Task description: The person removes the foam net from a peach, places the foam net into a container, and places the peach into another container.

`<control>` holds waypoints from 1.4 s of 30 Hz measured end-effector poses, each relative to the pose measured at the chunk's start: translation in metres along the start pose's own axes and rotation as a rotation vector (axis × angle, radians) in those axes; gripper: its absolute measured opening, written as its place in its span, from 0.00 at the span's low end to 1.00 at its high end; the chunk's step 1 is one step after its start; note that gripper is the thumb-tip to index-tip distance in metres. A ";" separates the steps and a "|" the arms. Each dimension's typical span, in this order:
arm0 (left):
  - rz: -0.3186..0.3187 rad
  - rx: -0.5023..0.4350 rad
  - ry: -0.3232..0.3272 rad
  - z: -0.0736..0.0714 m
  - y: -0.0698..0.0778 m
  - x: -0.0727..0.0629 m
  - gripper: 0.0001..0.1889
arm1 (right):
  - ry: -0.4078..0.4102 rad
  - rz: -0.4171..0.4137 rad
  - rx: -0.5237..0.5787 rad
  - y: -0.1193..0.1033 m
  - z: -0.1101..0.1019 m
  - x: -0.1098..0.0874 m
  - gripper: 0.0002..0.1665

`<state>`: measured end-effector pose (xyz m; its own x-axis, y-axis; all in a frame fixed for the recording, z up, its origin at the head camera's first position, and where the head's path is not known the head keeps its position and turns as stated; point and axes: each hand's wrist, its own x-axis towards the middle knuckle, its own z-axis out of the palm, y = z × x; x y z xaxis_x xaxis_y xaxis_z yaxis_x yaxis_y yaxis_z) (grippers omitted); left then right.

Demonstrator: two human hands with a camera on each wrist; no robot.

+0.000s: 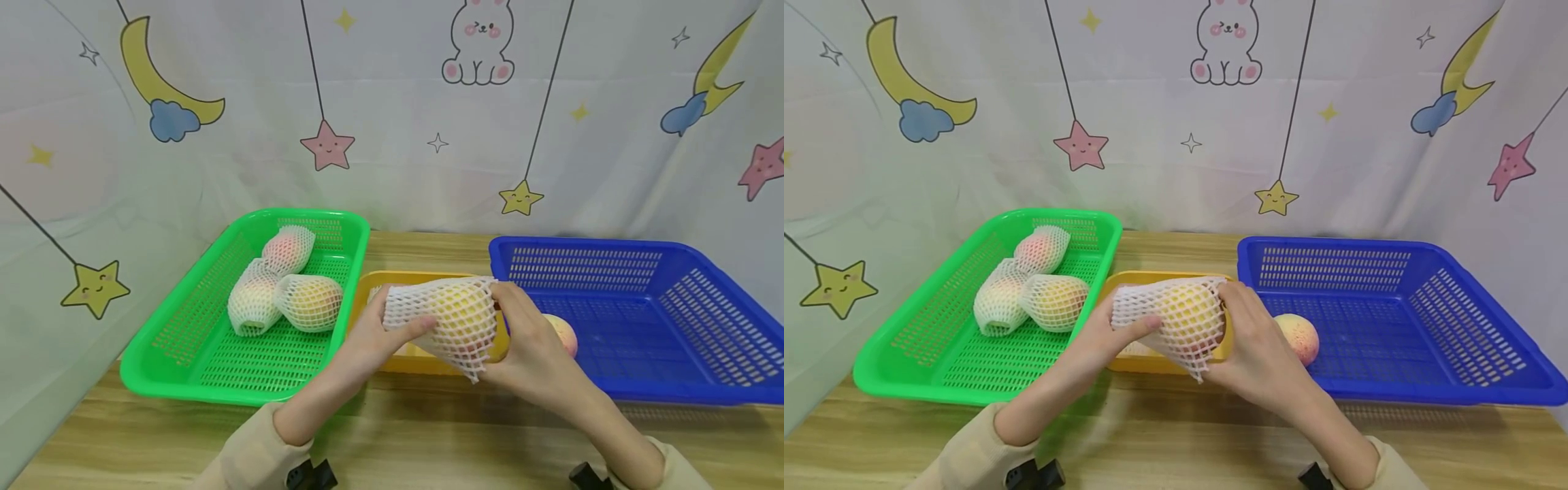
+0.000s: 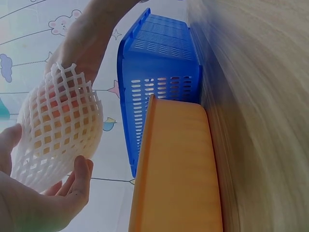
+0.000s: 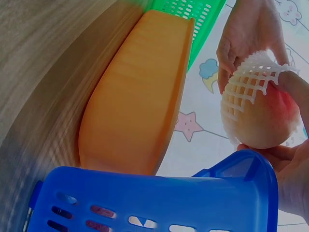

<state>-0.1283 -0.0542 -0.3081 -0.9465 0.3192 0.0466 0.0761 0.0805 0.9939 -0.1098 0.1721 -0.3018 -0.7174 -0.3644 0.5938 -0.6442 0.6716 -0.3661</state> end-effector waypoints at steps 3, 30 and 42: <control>0.013 0.007 0.002 0.000 0.000 0.000 0.26 | -0.008 0.001 0.011 0.001 -0.001 0.000 0.51; 0.096 -0.052 0.052 -0.006 0.005 -0.001 0.16 | -0.021 0.011 -0.027 0.006 -0.005 0.000 0.52; 0.101 -0.082 0.062 -0.010 0.008 0.000 0.17 | -0.031 0.023 -0.058 0.005 -0.008 0.001 0.52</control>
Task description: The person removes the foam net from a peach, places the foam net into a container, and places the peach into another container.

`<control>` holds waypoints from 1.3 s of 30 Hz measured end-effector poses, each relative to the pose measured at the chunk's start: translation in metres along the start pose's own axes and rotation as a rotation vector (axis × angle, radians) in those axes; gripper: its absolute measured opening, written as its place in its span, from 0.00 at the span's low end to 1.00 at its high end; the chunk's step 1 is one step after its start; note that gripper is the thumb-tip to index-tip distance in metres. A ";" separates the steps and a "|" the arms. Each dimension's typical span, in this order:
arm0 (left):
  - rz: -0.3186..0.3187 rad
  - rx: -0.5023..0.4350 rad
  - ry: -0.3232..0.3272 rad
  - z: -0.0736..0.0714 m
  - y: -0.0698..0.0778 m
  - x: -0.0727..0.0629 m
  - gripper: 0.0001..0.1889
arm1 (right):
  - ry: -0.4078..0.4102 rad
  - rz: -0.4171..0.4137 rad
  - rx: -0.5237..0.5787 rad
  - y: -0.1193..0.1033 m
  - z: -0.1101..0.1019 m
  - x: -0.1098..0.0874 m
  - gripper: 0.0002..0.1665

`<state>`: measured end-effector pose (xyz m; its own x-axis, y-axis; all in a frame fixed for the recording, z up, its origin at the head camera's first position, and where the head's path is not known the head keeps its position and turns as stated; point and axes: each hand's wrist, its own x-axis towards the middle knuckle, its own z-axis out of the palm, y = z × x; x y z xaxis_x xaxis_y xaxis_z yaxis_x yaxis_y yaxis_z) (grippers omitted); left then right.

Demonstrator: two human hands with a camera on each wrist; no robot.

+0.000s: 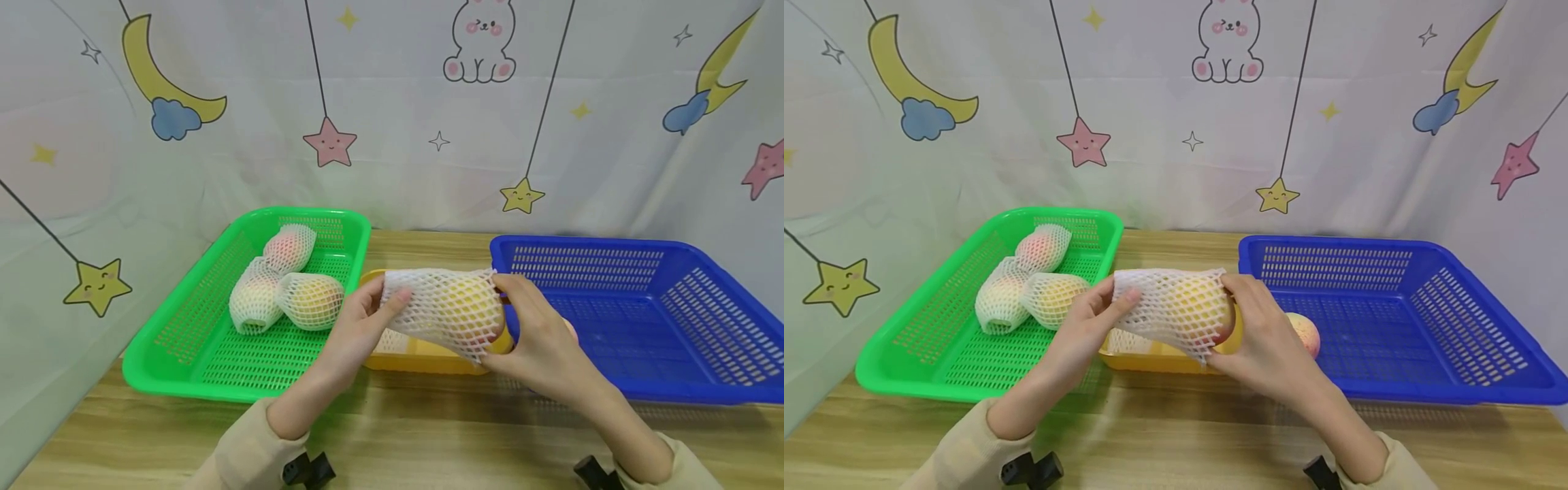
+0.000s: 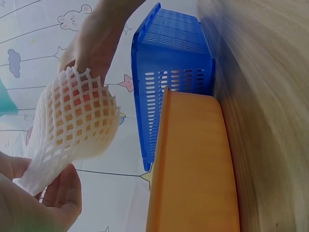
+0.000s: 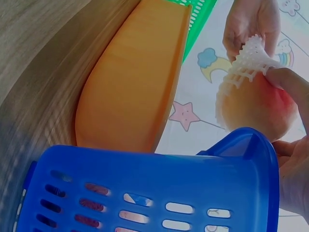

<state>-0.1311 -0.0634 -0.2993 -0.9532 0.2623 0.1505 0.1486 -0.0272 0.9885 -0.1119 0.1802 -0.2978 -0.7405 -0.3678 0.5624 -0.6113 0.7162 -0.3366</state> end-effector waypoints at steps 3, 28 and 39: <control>-0.001 0.007 0.007 -0.001 0.000 0.001 0.17 | 0.000 0.009 -0.015 0.000 -0.001 0.000 0.52; 0.009 -0.011 0.038 -0.009 0.007 -0.001 0.16 | 0.011 -0.045 -0.017 0.003 -0.004 0.003 0.50; 0.017 -0.018 0.052 -0.009 0.008 0.001 0.16 | 0.001 -0.017 -0.055 0.007 -0.004 0.004 0.52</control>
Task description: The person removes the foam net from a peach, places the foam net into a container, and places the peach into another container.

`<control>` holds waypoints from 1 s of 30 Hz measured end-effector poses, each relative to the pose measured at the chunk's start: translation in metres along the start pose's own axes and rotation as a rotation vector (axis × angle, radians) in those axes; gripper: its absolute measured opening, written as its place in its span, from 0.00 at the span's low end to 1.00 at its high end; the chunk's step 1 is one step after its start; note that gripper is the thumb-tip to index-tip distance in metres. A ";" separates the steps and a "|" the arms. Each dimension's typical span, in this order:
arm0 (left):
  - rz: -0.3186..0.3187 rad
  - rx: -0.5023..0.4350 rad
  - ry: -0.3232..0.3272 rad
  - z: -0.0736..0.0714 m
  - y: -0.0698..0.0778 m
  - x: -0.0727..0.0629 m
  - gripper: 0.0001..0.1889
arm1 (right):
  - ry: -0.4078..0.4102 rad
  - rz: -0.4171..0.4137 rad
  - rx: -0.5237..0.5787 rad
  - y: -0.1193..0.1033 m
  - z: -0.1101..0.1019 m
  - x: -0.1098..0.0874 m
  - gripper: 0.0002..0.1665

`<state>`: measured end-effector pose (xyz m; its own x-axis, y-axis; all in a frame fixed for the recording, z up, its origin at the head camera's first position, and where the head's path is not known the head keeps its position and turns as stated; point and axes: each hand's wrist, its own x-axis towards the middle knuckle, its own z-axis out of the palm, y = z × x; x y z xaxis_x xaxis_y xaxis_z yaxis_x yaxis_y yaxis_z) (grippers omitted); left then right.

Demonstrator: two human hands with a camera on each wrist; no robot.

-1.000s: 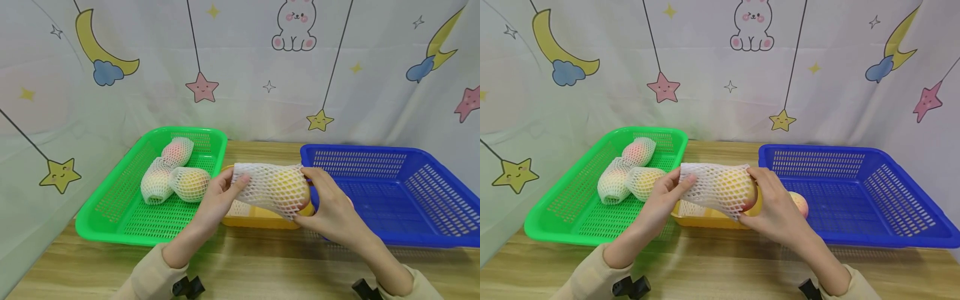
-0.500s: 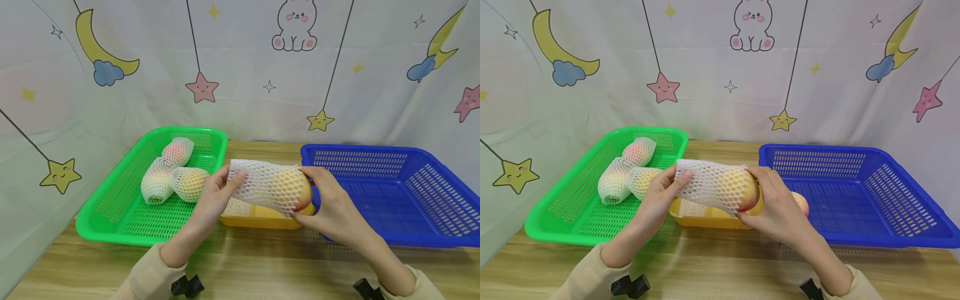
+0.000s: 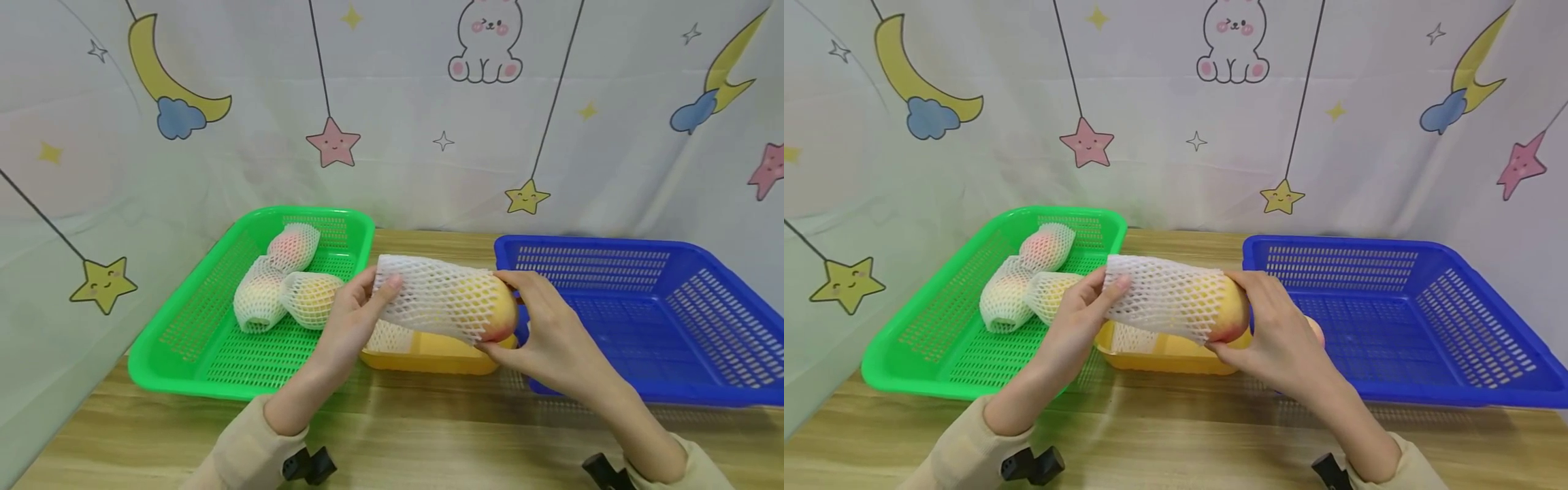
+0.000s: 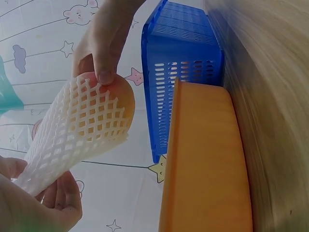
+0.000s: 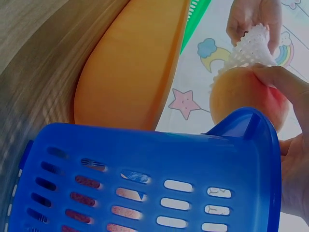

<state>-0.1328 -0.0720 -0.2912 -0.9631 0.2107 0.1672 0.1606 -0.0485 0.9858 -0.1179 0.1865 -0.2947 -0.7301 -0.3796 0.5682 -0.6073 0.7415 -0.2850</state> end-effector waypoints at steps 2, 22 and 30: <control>-0.001 0.002 0.002 0.001 0.000 0.000 0.16 | -0.003 0.007 -0.001 0.001 0.000 -0.001 0.52; 0.017 -0.028 0.026 0.002 -0.001 0.000 0.17 | 0.003 0.016 -0.037 0.005 -0.005 0.002 0.50; 0.028 -0.025 0.050 0.002 -0.001 0.001 0.15 | 0.008 0.020 -0.058 0.008 -0.010 0.002 0.49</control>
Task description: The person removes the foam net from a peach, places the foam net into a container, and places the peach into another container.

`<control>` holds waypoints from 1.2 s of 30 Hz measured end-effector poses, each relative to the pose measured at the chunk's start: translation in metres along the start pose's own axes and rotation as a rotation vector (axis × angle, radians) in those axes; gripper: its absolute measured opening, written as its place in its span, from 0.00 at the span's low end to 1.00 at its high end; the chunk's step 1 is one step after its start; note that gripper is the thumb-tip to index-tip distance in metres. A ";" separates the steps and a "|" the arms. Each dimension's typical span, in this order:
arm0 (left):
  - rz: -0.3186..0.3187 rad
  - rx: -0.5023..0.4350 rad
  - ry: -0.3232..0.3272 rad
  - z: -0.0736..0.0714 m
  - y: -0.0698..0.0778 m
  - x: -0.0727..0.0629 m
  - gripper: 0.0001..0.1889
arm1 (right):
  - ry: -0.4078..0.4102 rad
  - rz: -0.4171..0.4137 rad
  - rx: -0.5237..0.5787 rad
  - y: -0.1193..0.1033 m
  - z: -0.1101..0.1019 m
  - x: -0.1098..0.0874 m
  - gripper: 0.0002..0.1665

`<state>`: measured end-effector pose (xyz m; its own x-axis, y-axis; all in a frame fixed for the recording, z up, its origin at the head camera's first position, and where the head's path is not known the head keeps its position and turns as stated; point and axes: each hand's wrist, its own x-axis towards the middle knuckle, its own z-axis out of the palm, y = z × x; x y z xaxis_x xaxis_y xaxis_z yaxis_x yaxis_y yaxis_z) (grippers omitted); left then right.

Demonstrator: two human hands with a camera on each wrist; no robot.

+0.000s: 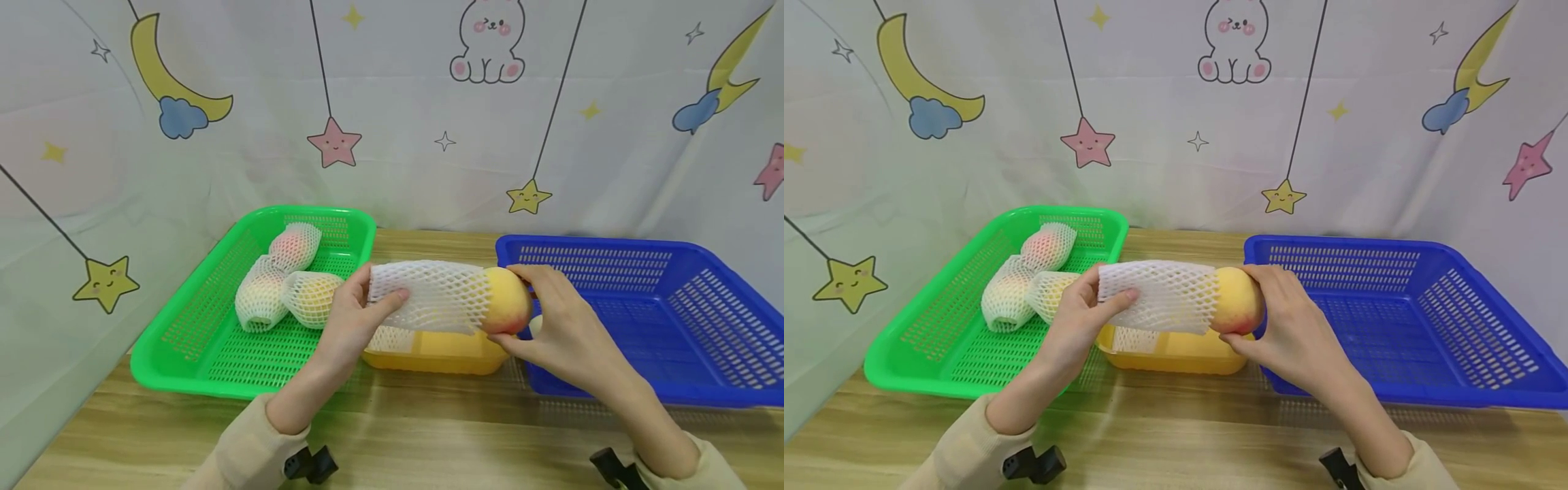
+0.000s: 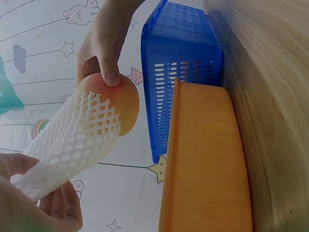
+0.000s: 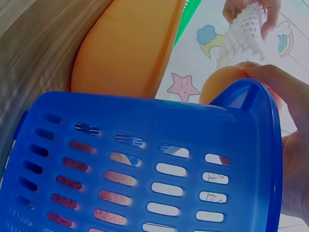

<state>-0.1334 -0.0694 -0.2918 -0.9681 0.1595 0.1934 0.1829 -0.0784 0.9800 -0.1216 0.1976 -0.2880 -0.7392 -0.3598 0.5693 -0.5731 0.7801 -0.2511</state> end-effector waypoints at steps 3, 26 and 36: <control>0.002 0.002 0.012 0.001 0.000 0.001 0.13 | -0.009 0.001 -0.003 0.002 -0.001 0.000 0.49; 0.220 0.204 0.064 0.011 -0.012 0.000 0.09 | -0.104 0.118 -0.067 0.010 -0.021 -0.003 0.44; 0.444 0.464 0.156 0.013 -0.021 0.001 0.10 | -0.197 0.199 -0.026 0.016 -0.034 -0.003 0.47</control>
<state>-0.1363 -0.0543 -0.3115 -0.7908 0.0621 0.6089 0.5914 0.3339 0.7340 -0.1163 0.2285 -0.2675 -0.8922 -0.2894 0.3467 -0.4028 0.8571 -0.3211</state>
